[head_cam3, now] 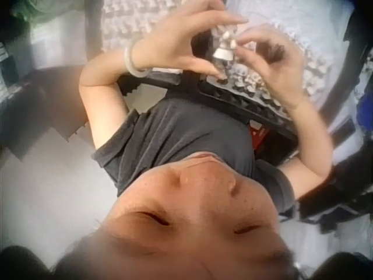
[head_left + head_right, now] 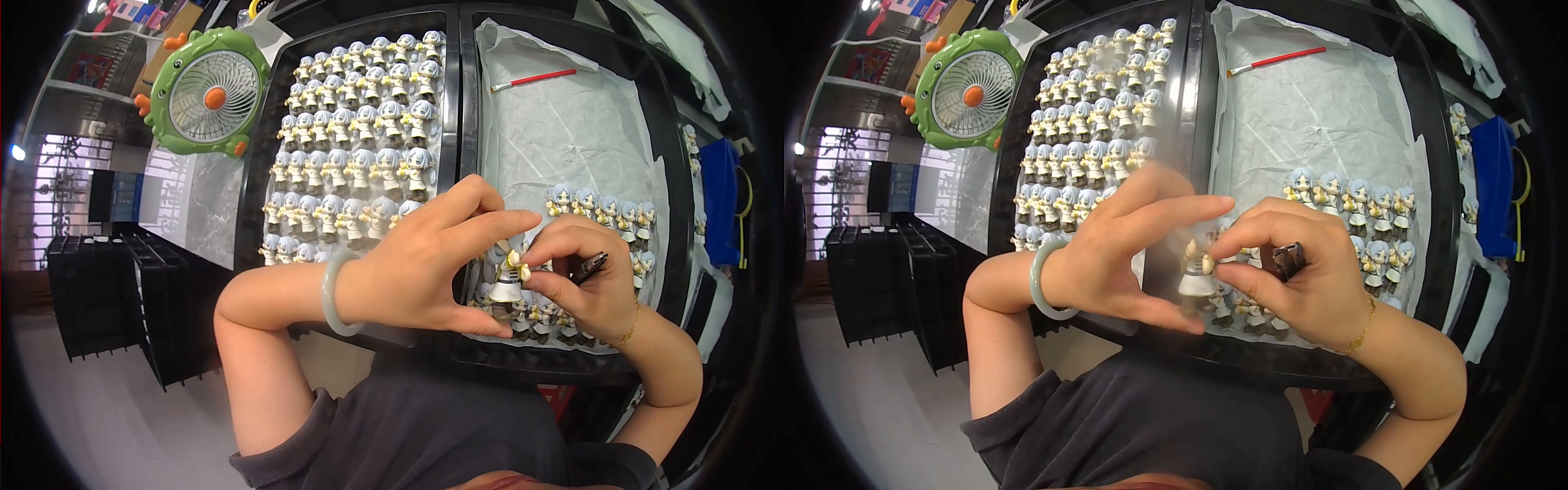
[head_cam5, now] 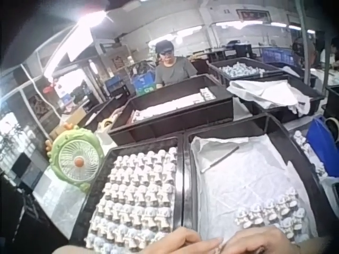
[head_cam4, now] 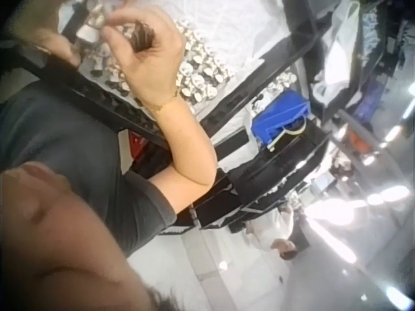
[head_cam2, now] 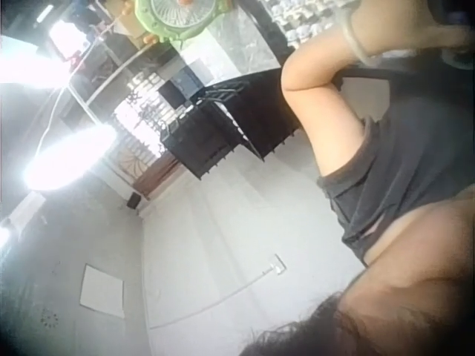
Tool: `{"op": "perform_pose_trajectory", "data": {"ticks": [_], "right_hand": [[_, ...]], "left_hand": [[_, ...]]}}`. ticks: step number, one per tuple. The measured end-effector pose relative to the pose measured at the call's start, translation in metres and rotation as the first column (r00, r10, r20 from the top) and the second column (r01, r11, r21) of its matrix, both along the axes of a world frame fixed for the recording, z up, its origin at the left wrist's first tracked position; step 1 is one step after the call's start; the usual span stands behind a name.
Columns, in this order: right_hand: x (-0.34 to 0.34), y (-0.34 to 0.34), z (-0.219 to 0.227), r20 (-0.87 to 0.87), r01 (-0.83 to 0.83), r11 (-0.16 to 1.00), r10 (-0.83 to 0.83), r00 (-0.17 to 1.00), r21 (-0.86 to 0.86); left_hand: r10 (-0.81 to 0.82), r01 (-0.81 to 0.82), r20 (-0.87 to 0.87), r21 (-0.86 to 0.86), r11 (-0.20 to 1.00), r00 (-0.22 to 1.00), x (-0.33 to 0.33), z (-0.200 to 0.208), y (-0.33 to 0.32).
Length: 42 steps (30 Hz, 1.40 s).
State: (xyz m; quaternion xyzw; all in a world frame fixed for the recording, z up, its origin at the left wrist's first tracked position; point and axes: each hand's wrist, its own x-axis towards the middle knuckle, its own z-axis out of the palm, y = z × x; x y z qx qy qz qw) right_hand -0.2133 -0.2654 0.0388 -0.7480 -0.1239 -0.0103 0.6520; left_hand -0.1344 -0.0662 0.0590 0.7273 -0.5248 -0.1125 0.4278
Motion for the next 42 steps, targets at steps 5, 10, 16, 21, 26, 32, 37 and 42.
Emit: {"op": "perform_pose_trajectory", "data": {"ticks": [5, 10, 16, 21, 26, 32, 37, 42], "right_hand": [[0.002, 0.003, -0.006, -0.022, -0.003, 1.000, 0.003, 1.000, 0.001], [-0.001, 0.006, -0.001, -0.112, -0.012, 1.000, 0.012, 0.994, 0.001], [-0.006, 0.003, 0.004, -0.341, -0.016, 0.994, 0.052, 0.938, 0.108], [0.000, -0.011, 0.014, -0.210, 0.057, 0.861, 0.059, 0.976, 0.505], [0.002, -0.018, 0.014, 0.206, 0.039, 0.964, 0.016, 0.978, -0.261], [0.008, -0.014, 0.029, 0.379, 0.149, 0.754, 0.140, 0.915, -0.640], [0.003, -0.010, 0.023, 0.429, 0.249, 0.638, 0.141, 0.892, -0.728], [0.000, -0.007, 0.022, 0.436, 0.269, 0.580, 0.168, 0.884, -0.769]], "left_hand": [[0.030, -0.026, 0.083, -0.048, 0.999, 0.996, 0.003, -0.006, 0.003], [0.054, -0.043, 0.197, -0.061, 0.997, 0.979, 0.003, -0.007, 0.005], [0.029, -0.022, 0.125, -0.056, 0.998, 0.992, 0.003, -0.006, 0.004], [0.024, -0.023, 0.003, -0.066, 0.998, 1.000, 0.002, -0.003, 0.006], [-0.036, 0.025, -0.141, -0.079, 0.997, 0.989, 0.002, 0.000, 0.006], [-0.084, 0.060, -0.202, -0.122, 0.991, 0.976, 0.002, 0.001, 0.008], [-0.086, 0.061, -0.217, -0.119, 0.991, 0.972, -0.002, 0.000, 0.007], [-0.096, 0.071, -0.224, -0.114, 0.991, 0.970, -0.004, -0.004, 0.007]]}}
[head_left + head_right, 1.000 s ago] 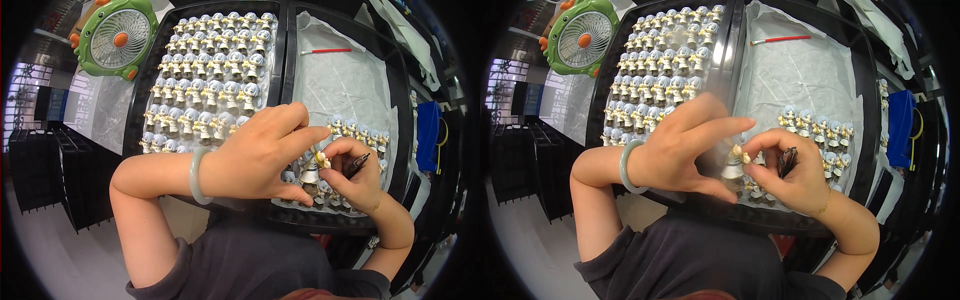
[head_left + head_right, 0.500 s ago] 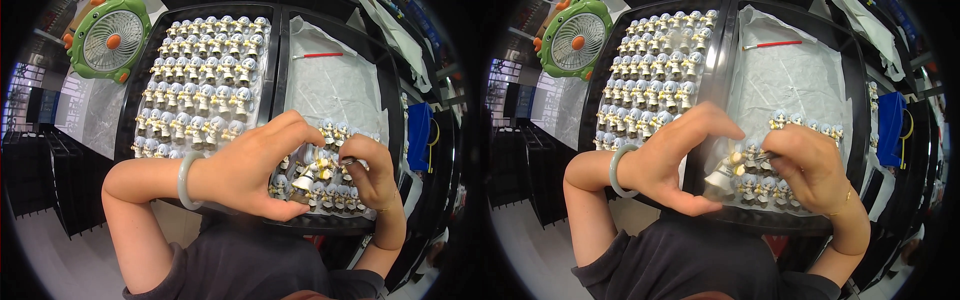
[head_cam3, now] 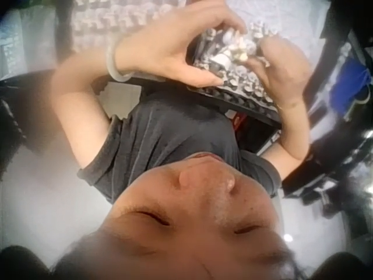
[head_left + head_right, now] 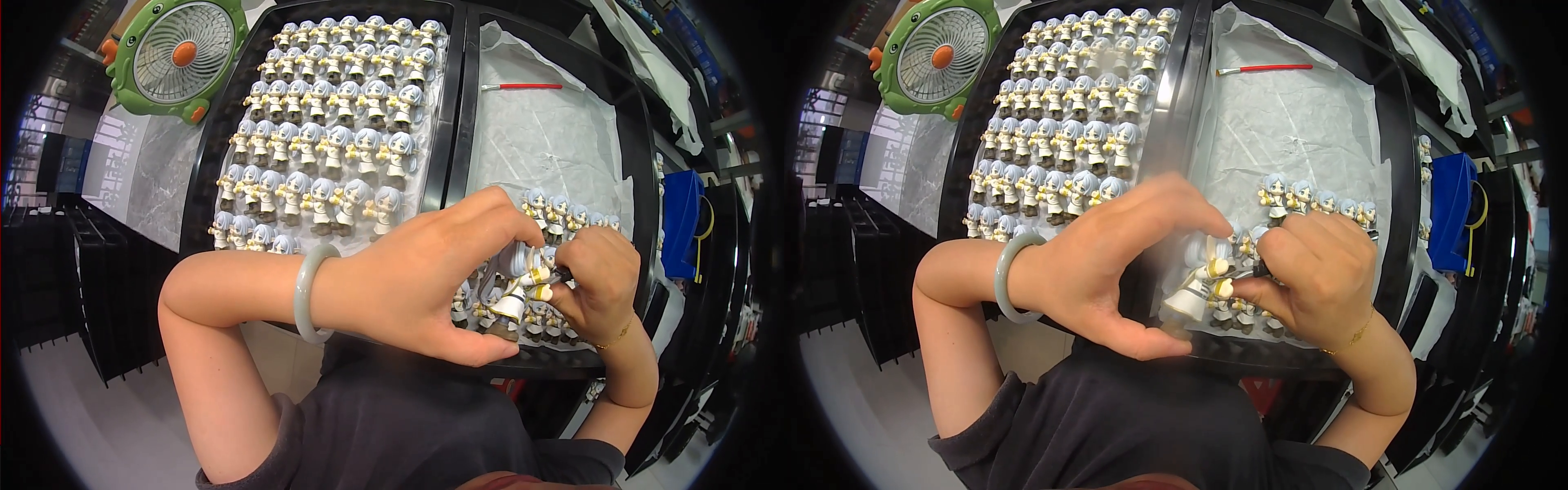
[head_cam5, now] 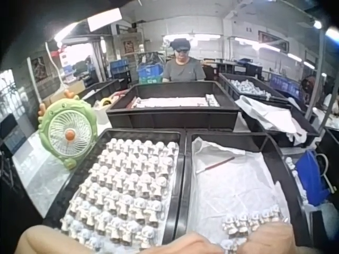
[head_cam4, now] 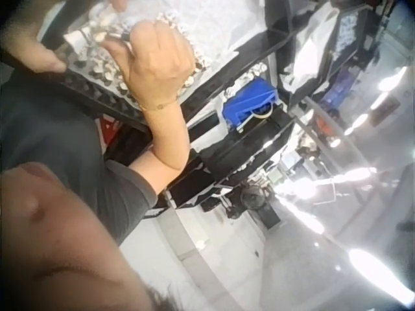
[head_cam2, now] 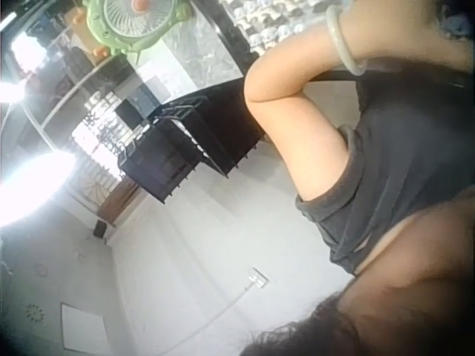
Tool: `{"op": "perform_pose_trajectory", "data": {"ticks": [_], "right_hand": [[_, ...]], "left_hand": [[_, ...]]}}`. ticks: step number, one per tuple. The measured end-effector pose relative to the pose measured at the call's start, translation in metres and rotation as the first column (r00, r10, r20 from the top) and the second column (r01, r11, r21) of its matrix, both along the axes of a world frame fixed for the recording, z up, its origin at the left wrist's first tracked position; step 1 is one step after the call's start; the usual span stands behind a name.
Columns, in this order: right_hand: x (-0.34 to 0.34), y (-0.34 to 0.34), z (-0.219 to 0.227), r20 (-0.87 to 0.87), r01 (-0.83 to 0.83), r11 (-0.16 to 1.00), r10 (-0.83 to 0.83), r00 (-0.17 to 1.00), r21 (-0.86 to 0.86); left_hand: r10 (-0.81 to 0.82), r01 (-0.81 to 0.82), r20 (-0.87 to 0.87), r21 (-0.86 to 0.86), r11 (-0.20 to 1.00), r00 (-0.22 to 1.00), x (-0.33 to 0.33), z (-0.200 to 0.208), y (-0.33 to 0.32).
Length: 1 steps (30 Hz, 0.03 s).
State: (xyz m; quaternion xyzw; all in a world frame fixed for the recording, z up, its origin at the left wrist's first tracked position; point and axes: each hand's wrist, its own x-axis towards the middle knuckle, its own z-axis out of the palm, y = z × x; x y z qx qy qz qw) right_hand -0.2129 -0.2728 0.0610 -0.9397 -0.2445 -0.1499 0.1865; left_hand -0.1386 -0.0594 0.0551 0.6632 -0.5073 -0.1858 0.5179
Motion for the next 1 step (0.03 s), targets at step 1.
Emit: {"op": "perform_pose_trajectory", "data": {"ticks": [1], "right_hand": [[-0.0001, 0.0001, -0.0001, -0.002, -0.002, 1.000, 0.002, 1.000, -0.001]], "left_hand": [[-0.003, 0.004, -0.001, 0.014, 1.000, 1.000, -0.0006, -0.0003, 0.0002]]}}
